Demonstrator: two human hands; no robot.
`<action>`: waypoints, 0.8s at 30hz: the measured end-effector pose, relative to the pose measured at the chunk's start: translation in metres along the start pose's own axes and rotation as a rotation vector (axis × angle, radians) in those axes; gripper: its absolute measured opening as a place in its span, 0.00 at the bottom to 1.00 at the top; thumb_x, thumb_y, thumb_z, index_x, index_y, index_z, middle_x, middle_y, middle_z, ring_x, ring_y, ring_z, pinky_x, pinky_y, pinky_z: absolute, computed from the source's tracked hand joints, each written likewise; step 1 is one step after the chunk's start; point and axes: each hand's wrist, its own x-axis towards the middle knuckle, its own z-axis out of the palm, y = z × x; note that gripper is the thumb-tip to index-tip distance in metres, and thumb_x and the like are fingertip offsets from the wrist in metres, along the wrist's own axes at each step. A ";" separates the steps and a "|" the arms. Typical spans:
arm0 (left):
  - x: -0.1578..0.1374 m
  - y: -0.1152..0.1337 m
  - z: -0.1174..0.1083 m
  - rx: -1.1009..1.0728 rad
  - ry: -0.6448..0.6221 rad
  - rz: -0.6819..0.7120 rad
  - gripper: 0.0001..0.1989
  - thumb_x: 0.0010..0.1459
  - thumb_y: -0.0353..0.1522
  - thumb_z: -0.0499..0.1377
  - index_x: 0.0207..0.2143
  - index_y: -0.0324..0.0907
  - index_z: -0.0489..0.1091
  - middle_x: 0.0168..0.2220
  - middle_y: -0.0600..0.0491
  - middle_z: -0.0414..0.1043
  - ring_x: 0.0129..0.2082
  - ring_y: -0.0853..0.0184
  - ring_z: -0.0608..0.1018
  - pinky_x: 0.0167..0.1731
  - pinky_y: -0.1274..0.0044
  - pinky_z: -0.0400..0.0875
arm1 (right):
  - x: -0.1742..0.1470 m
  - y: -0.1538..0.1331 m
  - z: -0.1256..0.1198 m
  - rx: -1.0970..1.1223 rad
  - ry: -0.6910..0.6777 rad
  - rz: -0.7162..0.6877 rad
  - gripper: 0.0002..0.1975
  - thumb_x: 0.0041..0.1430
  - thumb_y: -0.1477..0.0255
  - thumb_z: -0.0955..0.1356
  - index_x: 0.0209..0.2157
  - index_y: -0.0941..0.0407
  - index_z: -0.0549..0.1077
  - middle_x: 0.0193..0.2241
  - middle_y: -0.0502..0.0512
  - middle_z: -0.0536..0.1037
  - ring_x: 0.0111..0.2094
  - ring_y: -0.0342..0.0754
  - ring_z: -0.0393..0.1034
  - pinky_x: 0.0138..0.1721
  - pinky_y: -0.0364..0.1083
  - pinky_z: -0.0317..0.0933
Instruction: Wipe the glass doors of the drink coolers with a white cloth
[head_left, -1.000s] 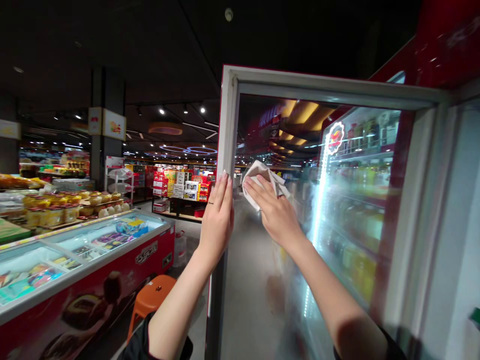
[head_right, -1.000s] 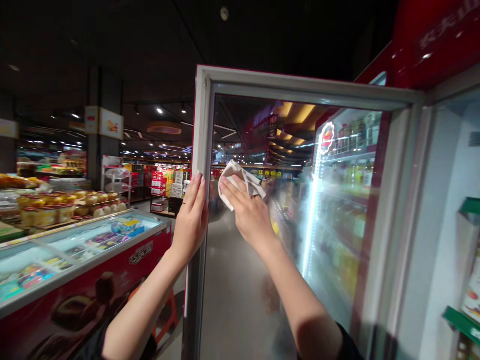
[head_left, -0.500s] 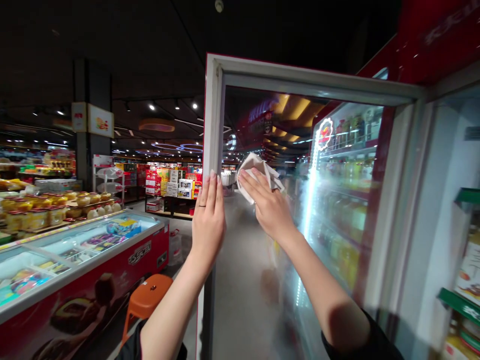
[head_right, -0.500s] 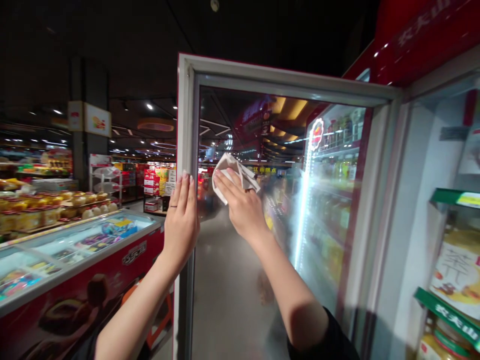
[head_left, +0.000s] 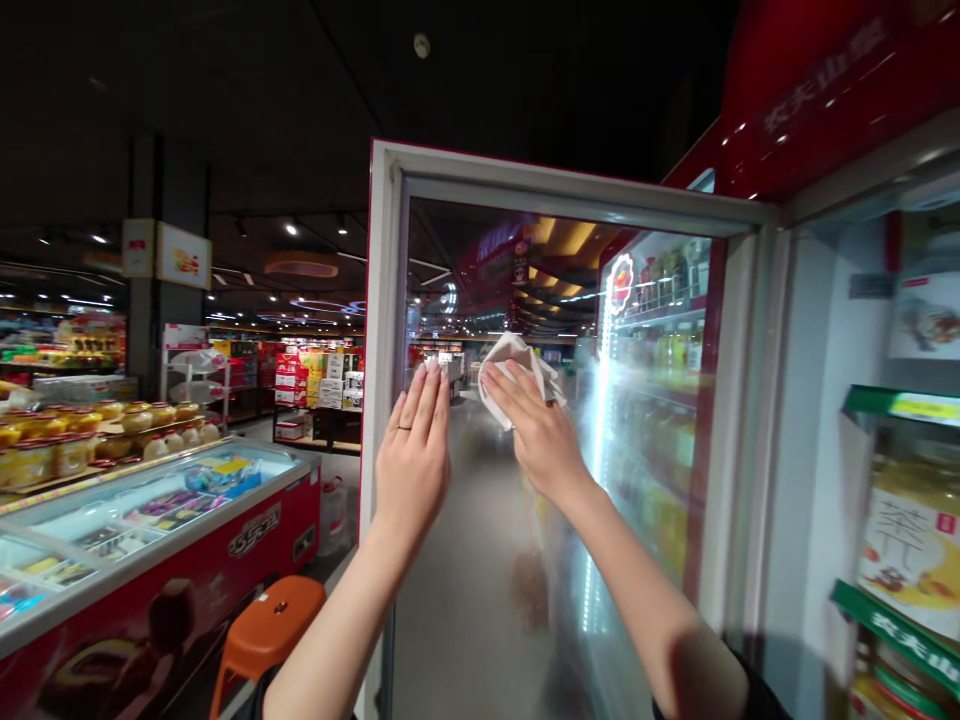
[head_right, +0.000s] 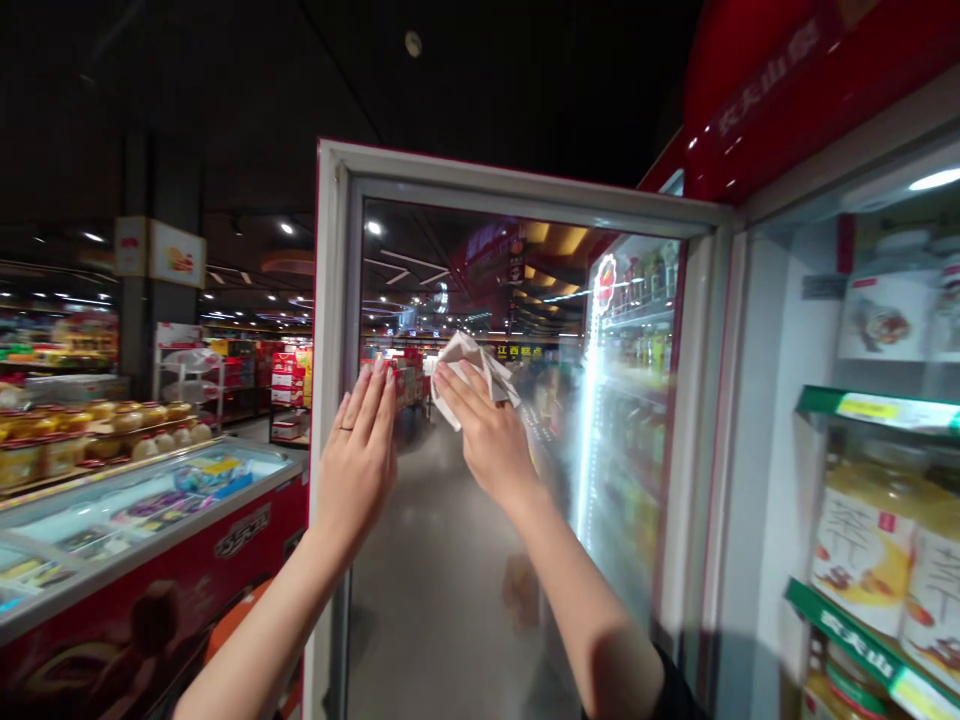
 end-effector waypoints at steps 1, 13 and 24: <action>0.000 0.001 0.000 -0.007 0.003 0.017 0.42 0.71 0.16 0.47 0.82 0.39 0.37 0.79 0.42 0.54 0.81 0.62 0.53 0.81 0.65 0.52 | 0.001 0.010 -0.004 0.004 0.026 0.022 0.44 0.66 0.89 0.55 0.78 0.45 0.59 0.77 0.46 0.64 0.80 0.49 0.51 0.77 0.60 0.62; 0.012 0.022 0.009 -0.041 0.023 0.044 0.43 0.70 0.19 0.52 0.82 0.40 0.40 0.79 0.43 0.54 0.81 0.60 0.56 0.80 0.64 0.54 | -0.009 0.018 -0.012 0.016 -0.003 -0.002 0.42 0.69 0.89 0.55 0.78 0.44 0.58 0.77 0.44 0.63 0.80 0.47 0.49 0.80 0.59 0.54; 0.026 0.055 0.021 -0.094 -0.036 -0.028 0.44 0.74 0.33 0.62 0.83 0.42 0.42 0.78 0.41 0.59 0.79 0.53 0.61 0.78 0.62 0.62 | 0.001 0.060 -0.035 0.014 0.088 0.133 0.44 0.69 0.89 0.55 0.79 0.42 0.54 0.78 0.41 0.61 0.81 0.48 0.45 0.82 0.62 0.47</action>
